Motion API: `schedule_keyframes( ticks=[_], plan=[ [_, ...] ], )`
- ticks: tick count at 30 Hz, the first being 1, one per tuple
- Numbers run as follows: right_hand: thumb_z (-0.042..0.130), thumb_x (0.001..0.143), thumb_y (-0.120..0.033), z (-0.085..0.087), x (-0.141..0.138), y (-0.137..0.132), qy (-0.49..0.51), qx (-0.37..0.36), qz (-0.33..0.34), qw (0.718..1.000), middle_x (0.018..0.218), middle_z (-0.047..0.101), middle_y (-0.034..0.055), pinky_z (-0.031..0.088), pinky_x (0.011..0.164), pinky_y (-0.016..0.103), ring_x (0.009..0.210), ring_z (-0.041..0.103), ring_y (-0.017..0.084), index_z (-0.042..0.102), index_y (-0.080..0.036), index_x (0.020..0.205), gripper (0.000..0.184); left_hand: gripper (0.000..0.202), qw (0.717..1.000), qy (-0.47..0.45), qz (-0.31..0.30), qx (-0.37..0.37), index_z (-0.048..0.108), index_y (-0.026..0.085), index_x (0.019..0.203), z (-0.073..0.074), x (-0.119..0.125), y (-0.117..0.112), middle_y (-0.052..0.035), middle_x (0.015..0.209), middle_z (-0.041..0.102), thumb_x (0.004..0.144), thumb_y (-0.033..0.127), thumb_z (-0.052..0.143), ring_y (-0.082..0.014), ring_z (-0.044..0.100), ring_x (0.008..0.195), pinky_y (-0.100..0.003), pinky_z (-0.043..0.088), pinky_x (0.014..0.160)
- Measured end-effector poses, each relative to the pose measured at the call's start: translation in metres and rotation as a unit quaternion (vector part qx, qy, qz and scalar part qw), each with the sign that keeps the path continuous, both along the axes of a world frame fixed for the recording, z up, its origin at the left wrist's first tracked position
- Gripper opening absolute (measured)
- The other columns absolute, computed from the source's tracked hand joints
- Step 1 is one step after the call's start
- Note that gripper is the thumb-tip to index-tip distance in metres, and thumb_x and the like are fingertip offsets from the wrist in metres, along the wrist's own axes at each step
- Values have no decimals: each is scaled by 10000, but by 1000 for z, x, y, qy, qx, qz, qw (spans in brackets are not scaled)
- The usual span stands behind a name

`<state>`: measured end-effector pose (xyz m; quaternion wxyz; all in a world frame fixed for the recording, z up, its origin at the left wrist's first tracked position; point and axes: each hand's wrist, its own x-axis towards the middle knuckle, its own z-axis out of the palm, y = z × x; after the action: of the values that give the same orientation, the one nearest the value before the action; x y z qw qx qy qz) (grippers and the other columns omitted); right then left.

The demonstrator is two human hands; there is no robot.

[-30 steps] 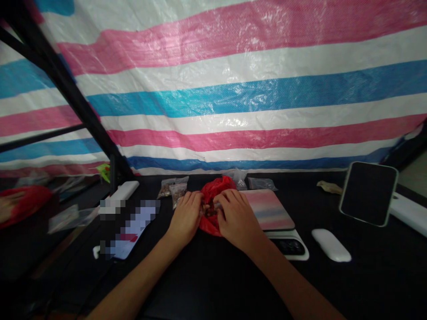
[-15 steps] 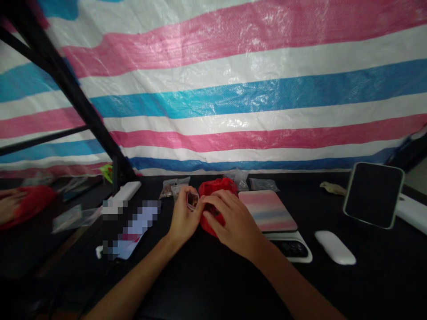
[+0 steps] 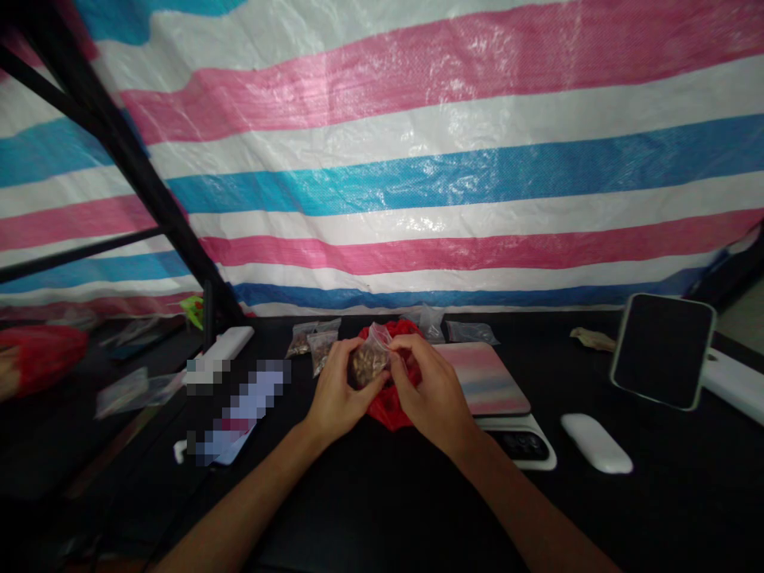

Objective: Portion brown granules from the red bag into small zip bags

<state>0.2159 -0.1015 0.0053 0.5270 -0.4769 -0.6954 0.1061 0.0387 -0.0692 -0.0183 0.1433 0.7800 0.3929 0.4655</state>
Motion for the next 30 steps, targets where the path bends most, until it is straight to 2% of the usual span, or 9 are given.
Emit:
schedule_keyframes(
  ticks=[2, 4, 6, 9, 11, 14, 18, 24, 30],
  plan=[
    [544, 994, -279, -1, 1, 4, 62, -6, 0, 998, 987, 702, 42, 568, 839, 342, 912, 693, 203, 593, -257, 1074, 96, 471, 998, 24, -51, 10, 517, 235, 1239, 4, -2, -3, -98, 1170, 619, 857, 398, 739, -270, 582, 1092, -437, 505, 952],
    [559, 969, -285, 0, 5, 9, 119, -3, -10, 993, 978, 685, 42, 572, 855, 360, 911, 689, 205, 568, -258, 1111, 144, 388, 995, 47, -85, 8, 536, 236, 1250, 6, -5, -5, -119, 1226, 594, 911, 374, 666, -285, 546, 1169, -463, 482, 1015],
    [568, 927, -275, 3, 17, 16, 158, -1, -34, 987, 924, 647, 29, 569, 798, 341, 845, 671, 193, 547, -257, 1071, 147, 272, 995, 58, -77, 1, 571, 245, 1239, 7, -7, -4, -119, 1262, 578, 977, 317, 556, -277, 515, 1222, -467, 452, 1061],
    [555, 858, -252, 8, 46, 26, 191, -13, -85, 978, 835, 592, 1, 507, 610, 266, 674, 602, 154, 508, -256, 969, 120, 209, 997, 64, -31, -5, 614, 237, 1171, 6, -8, 1, -94, 1216, 606, 1013, 271, 481, -256, 511, 1191, -449, 437, 1056],
    [550, 837, -250, 9, 69, 31, 156, -50, -87, 983, 830, 601, -5, 480, 576, 263, 631, 589, 149, 522, -253, 1030, 194, 185, 997, 76, -13, -11, 642, 225, 1073, 4, -8, 4, -73, 1102, 647, 1020, 267, 471, -249, 526, 1104, -436, 447, 1003],
    [553, 809, -257, 7, 96, 35, 17, -119, -71, 990, 756, 624, -21, 462, 575, 281, 597, 589, 161, 572, -242, 1057, 249, 214, 997, 82, 4, -1, 664, 218, 921, 3, -9, 7, -57, 961, 659, 1019, 261, 478, -244, 521, 1017, -425, 443, 952],
    [532, 788, -247, 4, 111, 35, -125, -178, -51, 975, 668, 664, -25, 459, 600, 290, 586, 608, 170, 668, -224, 993, 247, 244, 998, 51, 21, 31, 666, 217, 867, 4, -11, 9, -55, 920, 651, 1017, 225, 474, -238, 513, 1018, -421, 438, 957],
    [564, 777, -194, 10, 114, 33, -179, -149, -62, 971, 936, 778, 23, 530, 810, 338, 853, 721, 222, 712, -249, 1135, 391, 261, 998, 45, 37, 34, 660, 222, 836, 2, -12, 11, -51, 893, 649, 1013, 208, 469, -238, 521, 996, -421, 458, 936],
    [563, 878, -276, 22, 120, 26, -132, -69, -104, 983, 1093, 761, 59, 532, 937, 428, 994, 712, 268, 703, -260, 1144, 302, 275, 992, 25, 106, 64, 652, 222, 811, 4, -15, 11, -64, 935, 624, 1005, 200, 459, -246, 520, 1016, -428, 468, 926]
  ],
)
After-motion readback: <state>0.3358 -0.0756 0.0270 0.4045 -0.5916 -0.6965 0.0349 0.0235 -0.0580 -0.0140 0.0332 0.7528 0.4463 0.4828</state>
